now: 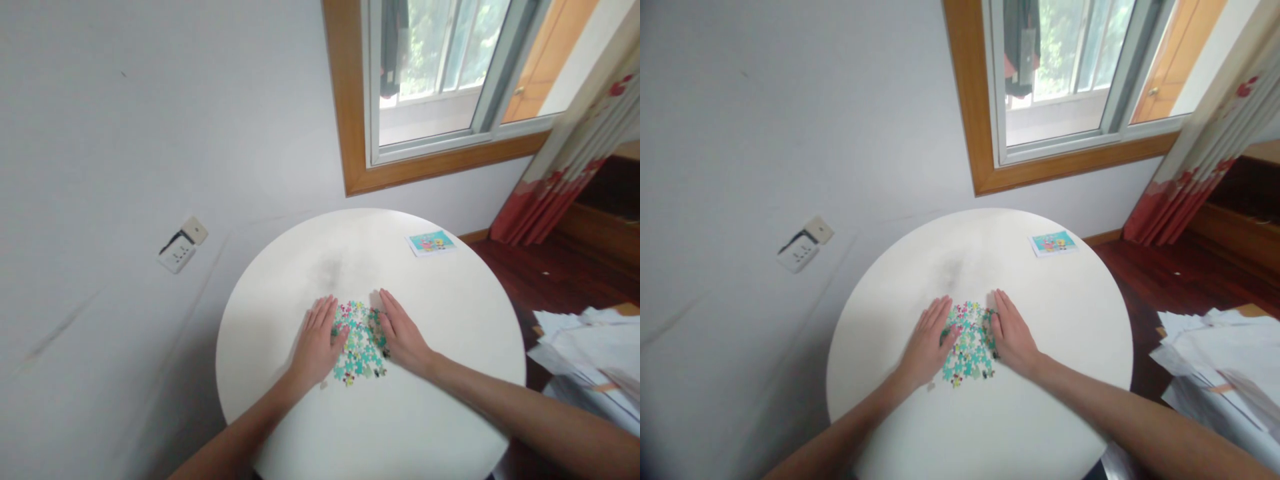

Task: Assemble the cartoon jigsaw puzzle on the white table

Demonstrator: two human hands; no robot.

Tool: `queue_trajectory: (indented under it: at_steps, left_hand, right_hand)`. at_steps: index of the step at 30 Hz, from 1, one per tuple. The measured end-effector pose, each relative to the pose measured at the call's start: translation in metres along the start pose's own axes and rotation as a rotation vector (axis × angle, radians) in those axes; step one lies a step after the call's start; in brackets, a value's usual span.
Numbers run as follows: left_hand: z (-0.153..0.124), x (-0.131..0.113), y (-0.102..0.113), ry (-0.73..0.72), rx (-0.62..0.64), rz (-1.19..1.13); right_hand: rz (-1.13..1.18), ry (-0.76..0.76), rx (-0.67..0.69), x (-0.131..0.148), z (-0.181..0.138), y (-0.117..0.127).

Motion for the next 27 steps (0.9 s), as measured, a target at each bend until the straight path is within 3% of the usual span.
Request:
queue_trajectory:
  at_steps: [3,6,12,17,27]
  left_hand:
    - [0.04,0.025,0.001,0.089,-0.057,0.008]
    - [0.083,0.042,-0.008,0.085,0.005,0.015]
    - [0.141,0.051,-0.031,0.04,0.041,0.071]
    - [0.142,0.052,-0.032,-0.018,0.043,0.122]
    - [0.138,0.053,-0.025,-0.052,0.034,0.068]
  right_hand:
    - [-0.024,-0.049,-0.051,-0.021,0.035,0.005]
    - [-0.081,-0.036,-0.042,-0.03,0.074,0.006]
    - [-0.312,0.162,0.127,-0.02,0.132,-0.006]
    - [-0.385,0.19,0.181,-0.018,0.154,-0.012]
    - [-0.468,0.227,0.258,-0.017,0.15,-0.013]
Point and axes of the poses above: each hand's wrist, its own z-axis towards the middle knuckle, its own y-axis out of the back of the hand, x = y × z, the point moved 1 cm from there along z, towards the middle knuckle, and after that the axes turned 5 degrees about z, right-handed, at the moved point
